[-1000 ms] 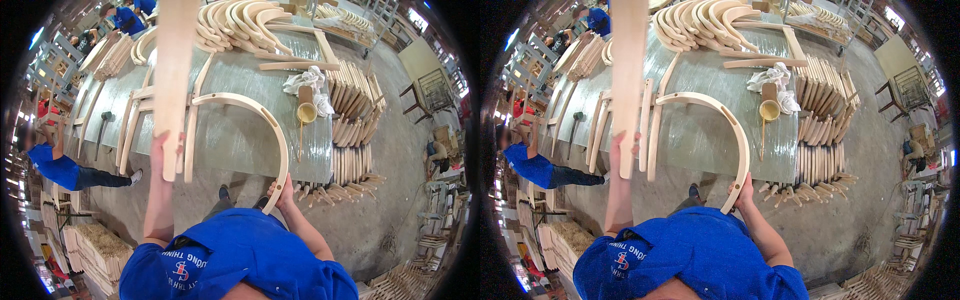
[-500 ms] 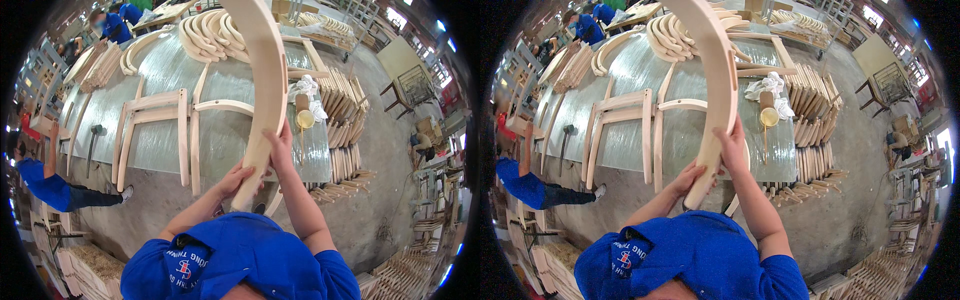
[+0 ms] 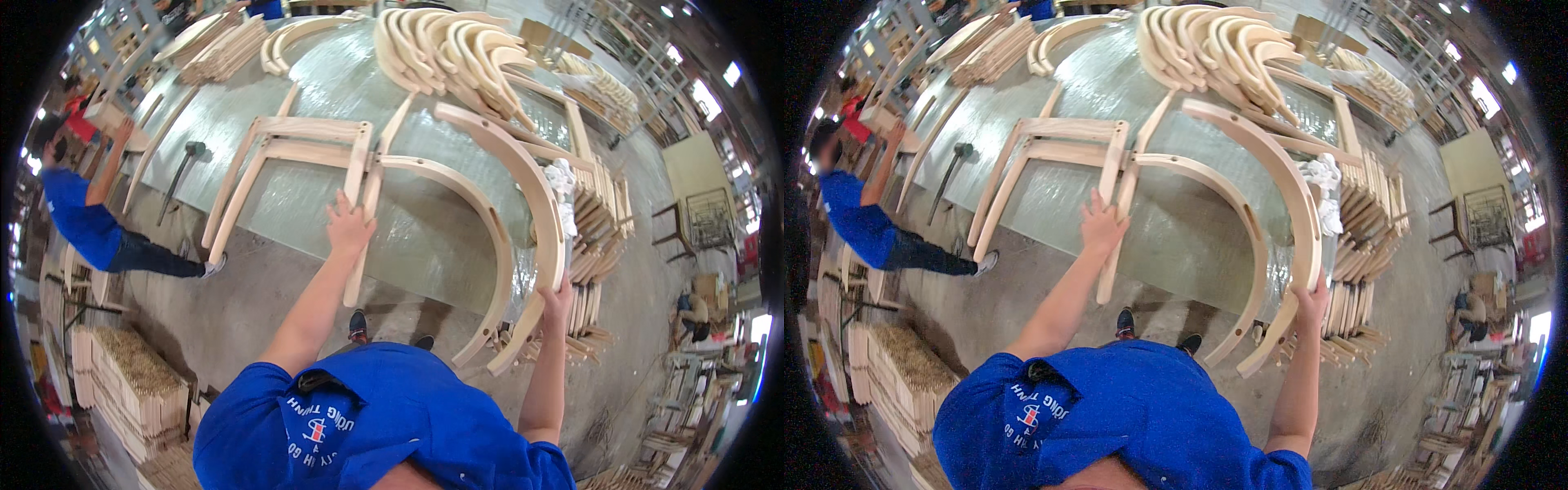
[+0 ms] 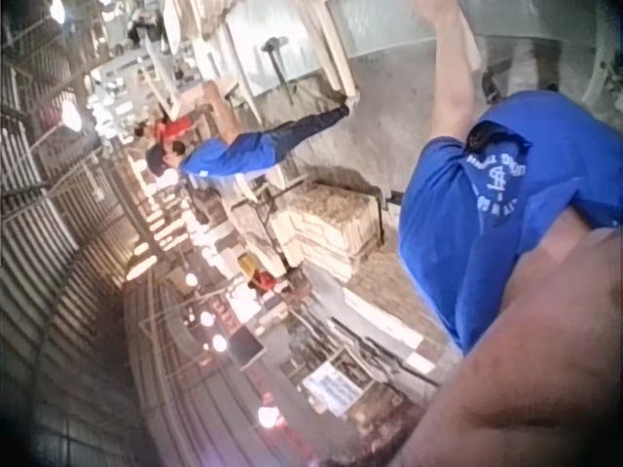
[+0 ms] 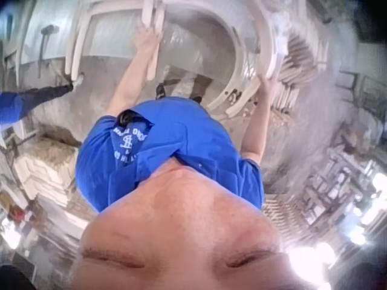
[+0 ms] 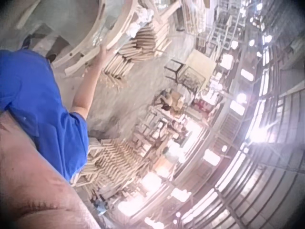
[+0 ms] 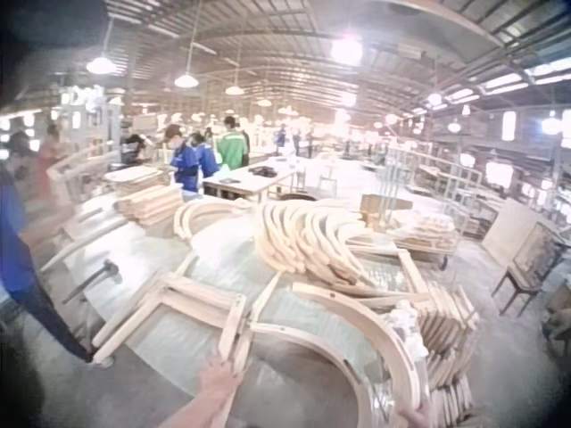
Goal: The person applies glue to pre-drilled holes in wooden chair frames and curved backrest pieces using a small brush and a cup of glue. They handle each piece one at a time, dip the brush, apply glue, and place the piece aside.
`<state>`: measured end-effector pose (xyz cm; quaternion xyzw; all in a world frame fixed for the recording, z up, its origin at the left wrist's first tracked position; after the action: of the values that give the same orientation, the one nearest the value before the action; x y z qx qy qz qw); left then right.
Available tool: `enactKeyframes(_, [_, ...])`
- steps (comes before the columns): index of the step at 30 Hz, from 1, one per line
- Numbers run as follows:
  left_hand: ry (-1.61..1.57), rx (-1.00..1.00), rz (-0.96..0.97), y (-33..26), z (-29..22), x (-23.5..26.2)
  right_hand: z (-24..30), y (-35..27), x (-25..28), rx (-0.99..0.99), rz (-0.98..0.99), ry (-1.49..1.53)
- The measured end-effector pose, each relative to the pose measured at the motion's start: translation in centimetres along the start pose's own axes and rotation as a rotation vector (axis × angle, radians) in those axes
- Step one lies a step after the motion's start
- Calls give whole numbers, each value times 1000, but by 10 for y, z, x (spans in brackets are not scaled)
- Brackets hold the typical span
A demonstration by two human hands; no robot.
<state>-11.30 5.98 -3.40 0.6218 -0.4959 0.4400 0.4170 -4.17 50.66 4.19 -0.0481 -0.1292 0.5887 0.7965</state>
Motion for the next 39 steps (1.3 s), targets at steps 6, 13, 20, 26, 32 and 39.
enactKeyframes(6, [44, 23, 49, 19, -9, 0, -40, 4, 4, -8, -40, 14])
enactKeyframes(13, [52, -92, 34, 44, 8, 6, -27, -8, 8, -20, -22, 91])
enactKeyframes(20, [-15, -217, 68, 87, 87, 18, -14, -33, 15, -2, -96, 28])
enactKeyframes(26, [133, -280, 13, 107, 144, 44, -9, -37, 6, -17, -124, 12])
enactKeyframes(32, [395, -314, 95, 109, 82, 33, -6, -37, 14, 39, -165, -66])
enactKeyframes(39, [264, -159, 55, 107, 108, 30, -20, 3, -13, -44, -132, -212])
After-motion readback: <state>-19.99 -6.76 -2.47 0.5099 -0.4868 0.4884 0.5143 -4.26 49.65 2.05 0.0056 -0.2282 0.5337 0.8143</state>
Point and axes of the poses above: each hand's wrist, its own y-axis towards the middle knuckle, its own x-axis out of the back of the hand, z = x × y, the point moved 5 cm from there along y, towards the middle knuckle, and after that the axes turned 9 degrees about -x, right-handed, at the moved point
